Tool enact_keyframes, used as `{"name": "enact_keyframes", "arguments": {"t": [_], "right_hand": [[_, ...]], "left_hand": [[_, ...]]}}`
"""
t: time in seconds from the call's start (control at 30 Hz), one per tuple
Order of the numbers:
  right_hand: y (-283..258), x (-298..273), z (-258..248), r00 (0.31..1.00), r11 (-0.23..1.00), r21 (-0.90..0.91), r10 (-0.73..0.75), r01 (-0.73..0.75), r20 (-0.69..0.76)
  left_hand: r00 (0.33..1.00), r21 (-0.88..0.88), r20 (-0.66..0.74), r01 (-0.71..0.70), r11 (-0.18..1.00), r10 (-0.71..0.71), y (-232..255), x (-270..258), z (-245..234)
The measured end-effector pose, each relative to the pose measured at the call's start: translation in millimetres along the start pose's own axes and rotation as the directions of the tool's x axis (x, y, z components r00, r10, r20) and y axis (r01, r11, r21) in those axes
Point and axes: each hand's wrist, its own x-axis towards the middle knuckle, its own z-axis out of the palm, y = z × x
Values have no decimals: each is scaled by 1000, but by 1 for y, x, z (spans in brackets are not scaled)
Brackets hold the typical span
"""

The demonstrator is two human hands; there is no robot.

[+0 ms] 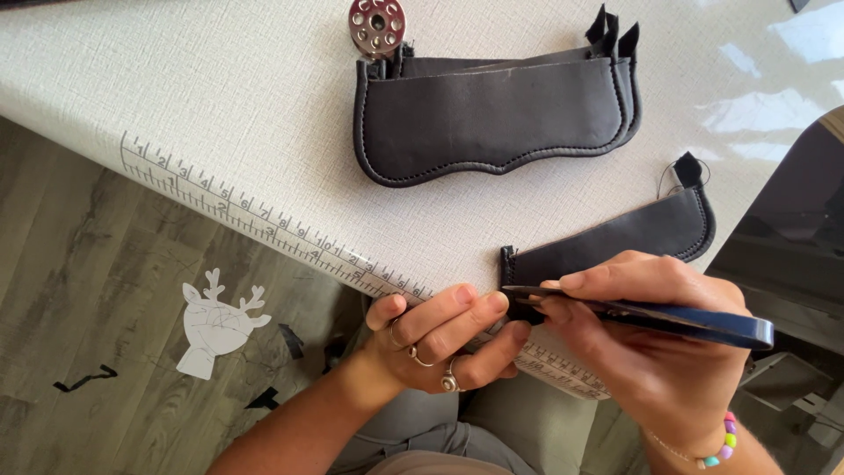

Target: Trim excess threads and material from leather components using snips at a sewing workstation

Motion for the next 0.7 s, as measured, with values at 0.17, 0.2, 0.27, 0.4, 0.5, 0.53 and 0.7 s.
{"name": "enact_keyframes", "arguments": {"t": [0.17,0.2,0.27,0.4,0.5,0.53,0.7], "right_hand": [[0,2,-1,999,998,-35,-42,43,32],[-1,1,-2,999,999,-34,-41,42,31],[-3,0,-3,1000,999,25,25,-25,10],[14,-13,-3,987,999,-6,51,-52,-153],[12,-9,-3,992,999,-1,45,-46,-117],[11,-9,-3,992,998,22,55,-53,-116],[10,-9,0,992,996,68,58,-50,-114]], "left_hand": [[1000,-4,-21,11,1000,-11,1,1,1],[1000,-4,-20,10,1000,-10,1,1,1],[1000,18,-6,-4,1000,4,0,1,-1],[1000,14,-17,-15,1000,16,0,2,1],[1000,20,-14,-16,1000,16,0,0,2],[1000,19,-16,-17,1000,17,0,-1,2],[1000,19,-27,-5,1000,5,1,-1,3]]}}
